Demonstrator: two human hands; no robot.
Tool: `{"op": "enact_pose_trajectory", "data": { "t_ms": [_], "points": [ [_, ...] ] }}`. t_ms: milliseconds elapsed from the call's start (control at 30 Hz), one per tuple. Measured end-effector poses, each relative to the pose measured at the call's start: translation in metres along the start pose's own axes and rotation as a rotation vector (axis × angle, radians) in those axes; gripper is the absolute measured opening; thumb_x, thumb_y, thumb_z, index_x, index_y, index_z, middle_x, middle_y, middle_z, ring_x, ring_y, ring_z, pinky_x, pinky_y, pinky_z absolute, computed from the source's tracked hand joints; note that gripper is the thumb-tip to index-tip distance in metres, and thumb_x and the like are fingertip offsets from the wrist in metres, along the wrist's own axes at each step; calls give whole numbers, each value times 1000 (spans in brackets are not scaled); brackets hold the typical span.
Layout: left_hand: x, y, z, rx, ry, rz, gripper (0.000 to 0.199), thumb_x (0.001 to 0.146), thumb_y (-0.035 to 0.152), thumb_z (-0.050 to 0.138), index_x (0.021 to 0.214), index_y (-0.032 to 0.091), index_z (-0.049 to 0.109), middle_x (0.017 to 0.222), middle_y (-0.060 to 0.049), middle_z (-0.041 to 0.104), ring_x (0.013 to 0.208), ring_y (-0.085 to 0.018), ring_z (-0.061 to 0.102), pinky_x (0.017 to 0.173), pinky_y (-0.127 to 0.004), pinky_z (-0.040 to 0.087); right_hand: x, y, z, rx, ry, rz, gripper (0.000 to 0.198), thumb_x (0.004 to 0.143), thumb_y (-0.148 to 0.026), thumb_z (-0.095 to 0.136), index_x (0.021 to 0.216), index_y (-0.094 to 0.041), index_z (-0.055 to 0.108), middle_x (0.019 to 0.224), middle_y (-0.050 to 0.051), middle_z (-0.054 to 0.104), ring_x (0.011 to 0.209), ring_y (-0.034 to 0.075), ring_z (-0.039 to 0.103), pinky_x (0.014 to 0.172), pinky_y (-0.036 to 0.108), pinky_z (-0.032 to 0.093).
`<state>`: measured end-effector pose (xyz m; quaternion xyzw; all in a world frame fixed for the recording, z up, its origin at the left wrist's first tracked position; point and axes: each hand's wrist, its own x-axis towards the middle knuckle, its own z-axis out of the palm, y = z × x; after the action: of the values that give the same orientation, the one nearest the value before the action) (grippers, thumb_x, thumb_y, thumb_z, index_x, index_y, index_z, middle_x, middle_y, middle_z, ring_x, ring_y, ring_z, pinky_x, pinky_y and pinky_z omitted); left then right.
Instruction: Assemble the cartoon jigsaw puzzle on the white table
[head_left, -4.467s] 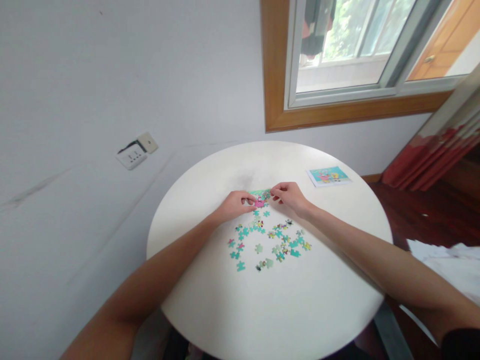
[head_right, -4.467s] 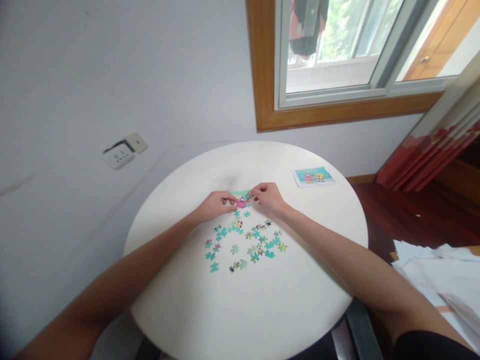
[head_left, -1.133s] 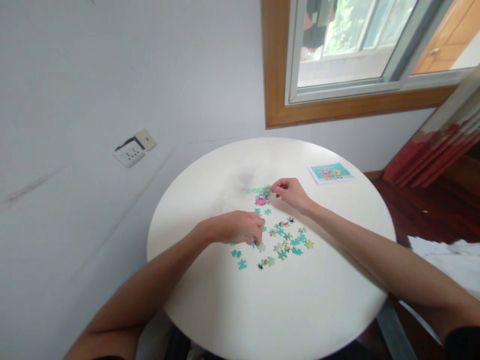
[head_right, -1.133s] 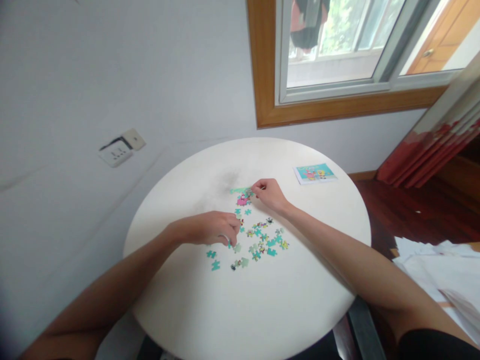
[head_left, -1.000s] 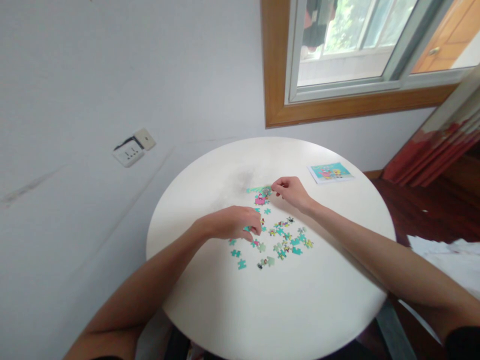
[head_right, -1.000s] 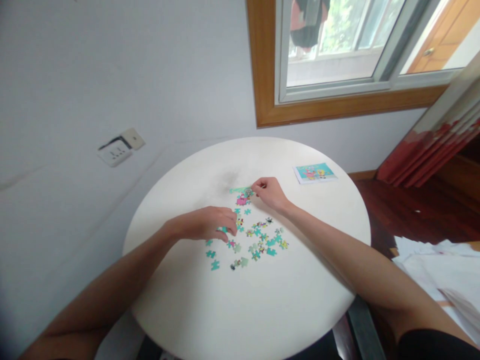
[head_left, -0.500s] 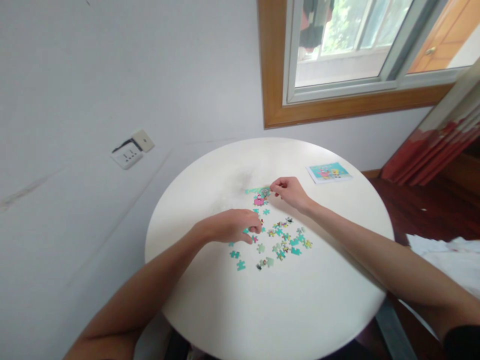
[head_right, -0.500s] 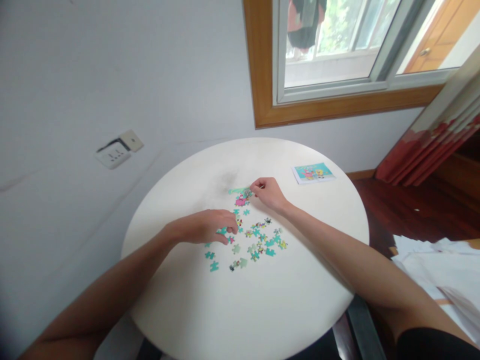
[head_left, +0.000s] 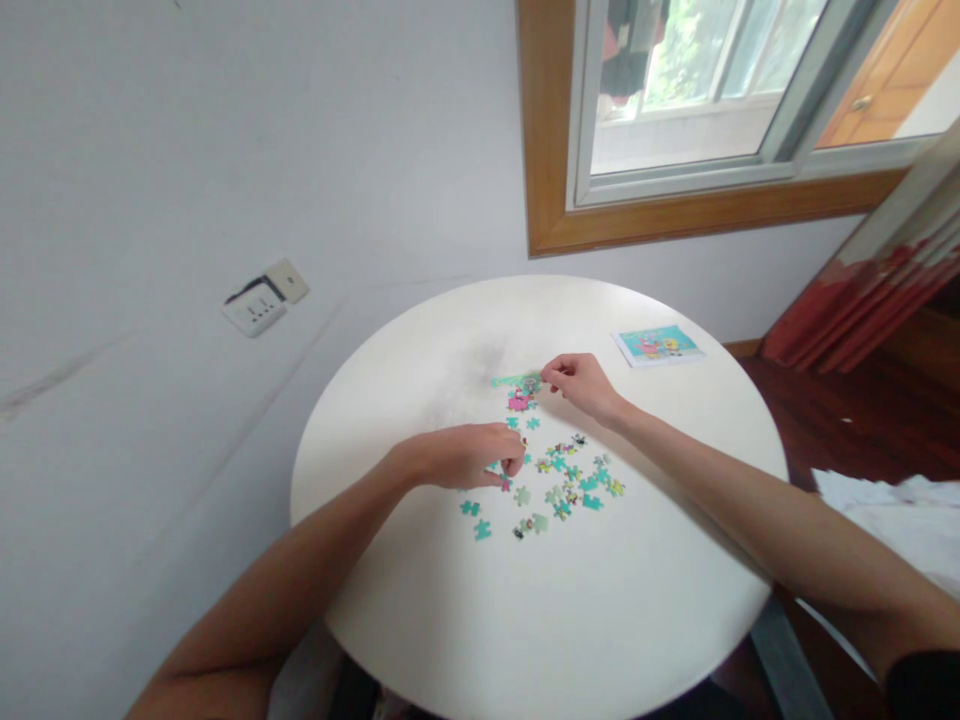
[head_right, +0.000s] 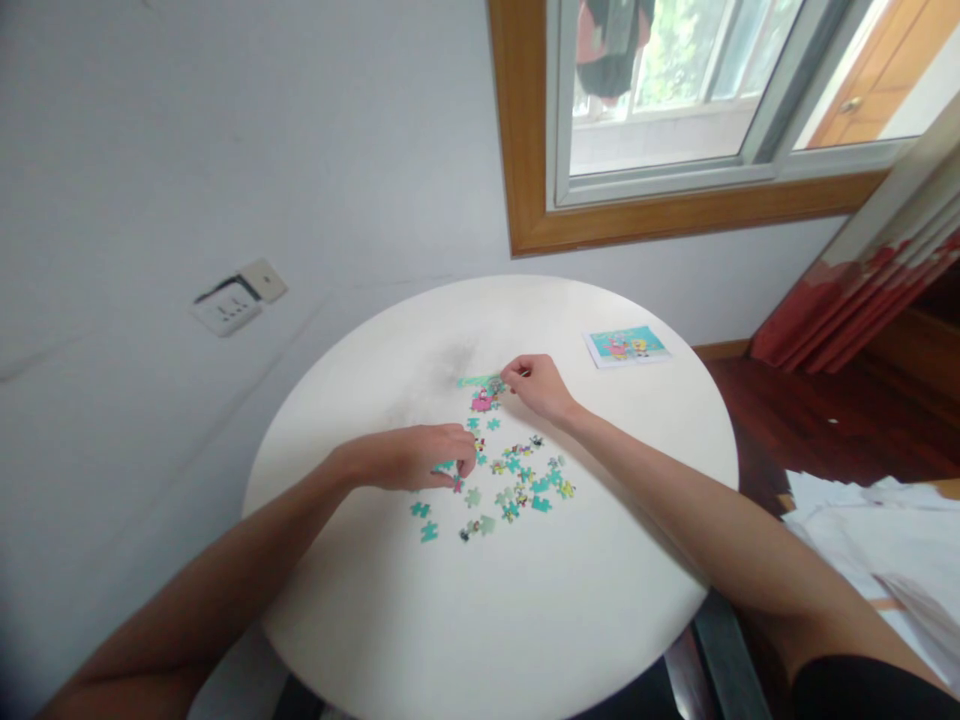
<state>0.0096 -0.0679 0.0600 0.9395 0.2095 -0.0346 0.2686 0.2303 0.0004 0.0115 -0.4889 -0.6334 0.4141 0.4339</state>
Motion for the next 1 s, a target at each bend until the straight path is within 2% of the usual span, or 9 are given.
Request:
{"op": "enact_pose_trajectory", "data": {
  "t_ms": [100,167,333,433,567,1000],
  "points": [
    [1,-7,-4,-45,14,6,8,86,13,58,81,18,60,78,0,61,73,-12,53,75,-24,42,0,-1,0,-1,1,7,14,71,-25,58,70,-14,67,63,4,65,57,13,56,55,24,42],
    [1,-19,-6,-71,105,-38,6,85,15,59,81,18,63,75,1,61,67,-10,52,69,-23,41,0,-1,-1,-3,1,9,15,71,-26,58,70,-14,67,64,4,65,57,13,56,55,25,43],
    [8,-68,-5,-218,605,-346,14,83,28,63,86,15,67,76,0,65,68,-11,55,64,-22,41,1,3,1,-5,-4,8,15,71,-25,58,70,-13,67,64,4,65,57,13,56,55,25,43],
    [16,-91,1,-344,750,-409,19,80,32,66,86,14,67,77,-2,67,72,-13,58,68,-24,44,1,5,2,2,-10,-5,15,71,-25,57,70,-13,67,65,5,65,58,13,57,55,25,43],
    [23,-102,7,-390,762,-437,17,77,29,67,84,13,68,76,-3,68,72,-14,59,70,-26,45,1,5,1,2,-11,-7,15,71,-25,57,70,-13,67,64,4,65,57,13,56,55,25,42],
    [28,-102,10,-323,730,-524,12,77,20,63,84,14,72,77,-3,70,71,-14,60,70,-26,46,1,4,2,-19,-4,-7,14,72,-24,58,70,-14,68,65,4,66,59,14,58,56,25,44]
  ]
}}
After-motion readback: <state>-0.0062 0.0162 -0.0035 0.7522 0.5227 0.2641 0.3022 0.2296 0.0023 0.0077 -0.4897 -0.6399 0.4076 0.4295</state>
